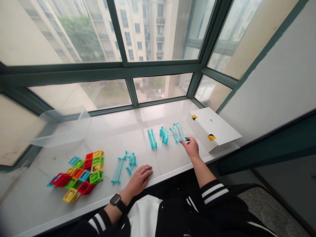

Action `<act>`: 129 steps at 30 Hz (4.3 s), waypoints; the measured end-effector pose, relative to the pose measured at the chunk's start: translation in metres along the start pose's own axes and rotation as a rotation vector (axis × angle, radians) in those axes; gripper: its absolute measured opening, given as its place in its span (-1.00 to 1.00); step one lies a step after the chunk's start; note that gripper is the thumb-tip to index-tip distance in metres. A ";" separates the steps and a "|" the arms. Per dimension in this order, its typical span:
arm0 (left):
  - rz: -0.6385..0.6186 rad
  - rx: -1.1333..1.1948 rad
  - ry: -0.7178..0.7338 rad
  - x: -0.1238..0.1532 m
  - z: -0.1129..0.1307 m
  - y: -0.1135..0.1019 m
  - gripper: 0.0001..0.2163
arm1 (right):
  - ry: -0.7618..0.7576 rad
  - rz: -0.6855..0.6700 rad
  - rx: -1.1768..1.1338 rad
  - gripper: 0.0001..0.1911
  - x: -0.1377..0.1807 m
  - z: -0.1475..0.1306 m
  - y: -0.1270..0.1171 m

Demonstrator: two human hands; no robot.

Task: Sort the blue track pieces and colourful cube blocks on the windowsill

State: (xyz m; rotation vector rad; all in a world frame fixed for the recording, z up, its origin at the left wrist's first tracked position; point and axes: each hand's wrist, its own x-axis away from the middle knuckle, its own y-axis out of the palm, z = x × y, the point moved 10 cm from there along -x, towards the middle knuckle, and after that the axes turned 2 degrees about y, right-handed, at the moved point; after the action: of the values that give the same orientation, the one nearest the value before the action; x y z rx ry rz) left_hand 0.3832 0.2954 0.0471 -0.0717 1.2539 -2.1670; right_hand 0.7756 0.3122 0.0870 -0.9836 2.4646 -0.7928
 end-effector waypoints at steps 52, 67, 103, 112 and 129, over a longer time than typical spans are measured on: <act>0.037 0.074 -0.024 -0.003 0.002 -0.008 -0.65 | 0.075 -0.114 0.375 -0.48 -0.041 0.025 0.092; 0.045 0.079 -0.022 -0.003 0.004 -0.011 -0.65 | 0.030 -0.096 0.310 -0.39 -0.028 0.039 0.090; -0.007 0.187 -0.055 0.002 0.002 -0.009 -0.67 | -0.114 -0.429 0.041 -0.60 0.088 0.018 0.089; 0.425 -0.036 -0.439 0.062 -0.051 -0.125 -0.67 | -0.235 -0.396 0.146 -0.68 0.114 0.005 0.105; 0.247 0.007 -0.956 0.141 -0.111 -0.093 -0.45 | -0.396 -0.280 0.184 -0.66 0.123 -0.003 0.104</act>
State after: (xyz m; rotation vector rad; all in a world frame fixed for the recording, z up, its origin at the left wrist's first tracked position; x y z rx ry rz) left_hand 0.1864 0.3365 0.0254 -0.7988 0.6415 -1.5713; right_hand 0.6369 0.2873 0.0090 -1.2912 1.9111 -0.8024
